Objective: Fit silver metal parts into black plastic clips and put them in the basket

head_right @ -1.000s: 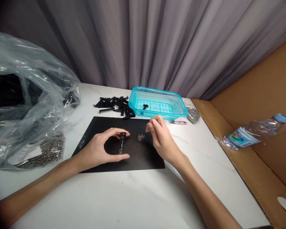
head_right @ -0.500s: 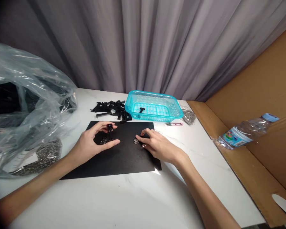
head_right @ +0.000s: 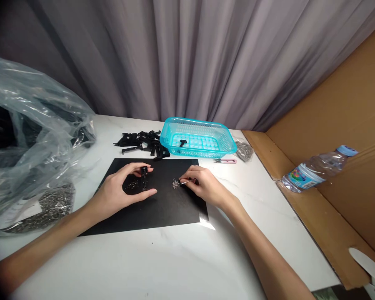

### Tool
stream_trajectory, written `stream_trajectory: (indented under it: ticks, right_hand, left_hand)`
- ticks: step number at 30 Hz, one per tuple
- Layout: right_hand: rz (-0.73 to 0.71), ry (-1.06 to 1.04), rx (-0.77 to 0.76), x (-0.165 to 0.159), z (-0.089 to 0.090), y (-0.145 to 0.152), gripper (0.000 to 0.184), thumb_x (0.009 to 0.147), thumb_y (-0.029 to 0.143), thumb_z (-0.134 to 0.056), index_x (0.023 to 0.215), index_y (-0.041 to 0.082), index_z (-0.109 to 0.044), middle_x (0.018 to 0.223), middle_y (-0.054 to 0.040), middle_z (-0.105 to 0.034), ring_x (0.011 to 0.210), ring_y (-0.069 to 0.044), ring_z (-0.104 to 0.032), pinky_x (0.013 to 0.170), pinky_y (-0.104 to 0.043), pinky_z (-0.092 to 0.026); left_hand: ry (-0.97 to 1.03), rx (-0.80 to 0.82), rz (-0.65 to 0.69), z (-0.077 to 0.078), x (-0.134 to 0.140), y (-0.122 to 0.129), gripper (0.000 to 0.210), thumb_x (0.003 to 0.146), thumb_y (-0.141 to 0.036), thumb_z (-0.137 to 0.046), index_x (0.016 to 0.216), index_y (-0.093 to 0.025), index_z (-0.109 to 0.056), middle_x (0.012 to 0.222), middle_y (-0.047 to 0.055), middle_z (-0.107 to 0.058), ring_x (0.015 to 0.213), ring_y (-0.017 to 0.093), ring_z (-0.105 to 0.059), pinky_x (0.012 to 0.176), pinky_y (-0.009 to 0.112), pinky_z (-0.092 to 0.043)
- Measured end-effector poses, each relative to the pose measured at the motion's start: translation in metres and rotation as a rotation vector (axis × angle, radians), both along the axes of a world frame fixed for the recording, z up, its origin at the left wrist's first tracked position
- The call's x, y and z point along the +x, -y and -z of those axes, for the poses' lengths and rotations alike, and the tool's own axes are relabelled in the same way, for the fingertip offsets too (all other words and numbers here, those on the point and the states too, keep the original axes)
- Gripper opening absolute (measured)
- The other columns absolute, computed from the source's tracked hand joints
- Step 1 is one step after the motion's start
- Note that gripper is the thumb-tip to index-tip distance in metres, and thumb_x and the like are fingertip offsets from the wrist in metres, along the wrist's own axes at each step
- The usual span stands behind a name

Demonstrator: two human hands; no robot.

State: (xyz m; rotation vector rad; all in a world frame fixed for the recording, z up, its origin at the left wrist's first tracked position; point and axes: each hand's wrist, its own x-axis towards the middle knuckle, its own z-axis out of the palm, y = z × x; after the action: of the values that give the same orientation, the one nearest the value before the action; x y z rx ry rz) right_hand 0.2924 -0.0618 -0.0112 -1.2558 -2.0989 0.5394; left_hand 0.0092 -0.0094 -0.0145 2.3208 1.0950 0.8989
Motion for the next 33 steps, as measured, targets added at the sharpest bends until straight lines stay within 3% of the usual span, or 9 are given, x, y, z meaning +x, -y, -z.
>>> stream_trajectory:
  ticks: [7,14,19,22,27,30,33]
  right_hand:
    - [-0.039,0.039,-0.01,0.003,0.004,-0.002,0.018,0.102,0.027,-0.063,0.109,0.024,-0.079,0.102,-0.0065,-0.073,0.091,-0.02,-0.065,0.08,-0.034,-0.054]
    - [-0.006,0.191,0.082,-0.004,0.007,0.0,0.034,0.109,0.036,-0.049,0.133,0.027,-0.071,0.114,-0.01,-0.064,0.104,-0.023,-0.063,0.095,-0.044,-0.054]
    - [-0.027,0.275,0.046,-0.008,0.005,0.003,0.041,0.111,0.039,-0.04,0.14,0.027,-0.066,0.116,-0.0102,-0.061,0.105,-0.024,-0.062,0.098,-0.047,-0.053]
    - [-0.001,0.176,0.011,-0.01,0.003,0.004,0.041,0.111,0.041,-0.04,0.138,0.025,-0.068,0.118,-0.0101,-0.062,0.11,-0.024,-0.063,0.102,-0.046,-0.052]
    - [0.056,-0.047,0.031,-0.008,0.005,0.0,0.031,0.098,0.047,-0.069,0.115,0.021,-0.073,0.109,-0.0074,-0.068,0.103,-0.022,-0.066,0.094,-0.038,-0.053]
    - [0.106,-0.093,0.076,-0.005,0.009,-0.004,0.018,0.102,0.036,-0.063,0.098,0.021,-0.072,0.098,-0.0055,-0.072,0.092,-0.02,-0.067,0.084,-0.034,-0.053]
    - [0.168,-0.124,0.067,-0.005,0.011,-0.005,0.015,0.102,0.033,-0.064,0.098,0.021,-0.073,0.093,-0.0045,-0.074,0.083,-0.018,-0.066,0.072,-0.03,-0.052]
  left_hand:
    - [-0.032,-0.049,0.024,-0.001,0.001,0.003,0.06,0.077,-0.06,-0.081,0.123,-0.026,-0.061,0.121,0.004,-0.07,0.105,0.025,-0.07,0.1,0.043,-0.059]
    - [-0.06,-0.032,0.079,0.002,0.001,0.004,0.057,0.08,-0.058,-0.08,0.124,-0.027,-0.062,0.121,0.004,-0.067,0.104,0.024,-0.069,0.1,0.043,-0.059]
    - [-0.089,-0.023,0.098,0.002,0.0,0.007,0.057,0.082,-0.057,-0.079,0.127,-0.027,-0.06,0.121,0.005,-0.065,0.107,0.024,-0.067,0.103,0.044,-0.057]
    - [-0.102,-0.03,0.109,0.003,0.0,0.009,0.059,0.081,-0.058,-0.079,0.128,-0.028,-0.06,0.122,0.005,-0.065,0.108,0.025,-0.067,0.102,0.043,-0.058]
    - [-0.113,-0.029,0.126,0.002,0.001,0.011,0.06,0.082,-0.057,-0.079,0.131,-0.028,-0.06,0.125,0.006,-0.064,0.11,0.025,-0.067,0.103,0.042,-0.057]
    - [-0.119,-0.023,0.142,0.002,0.002,0.013,0.06,0.083,-0.055,-0.078,0.132,-0.028,-0.058,0.126,0.006,-0.063,0.113,0.025,-0.066,0.106,0.043,-0.056]
    - [-0.121,-0.036,0.153,0.001,0.002,0.015,0.061,0.083,-0.056,-0.078,0.134,-0.029,-0.059,0.127,0.006,-0.063,0.114,0.026,-0.067,0.107,0.045,-0.056]
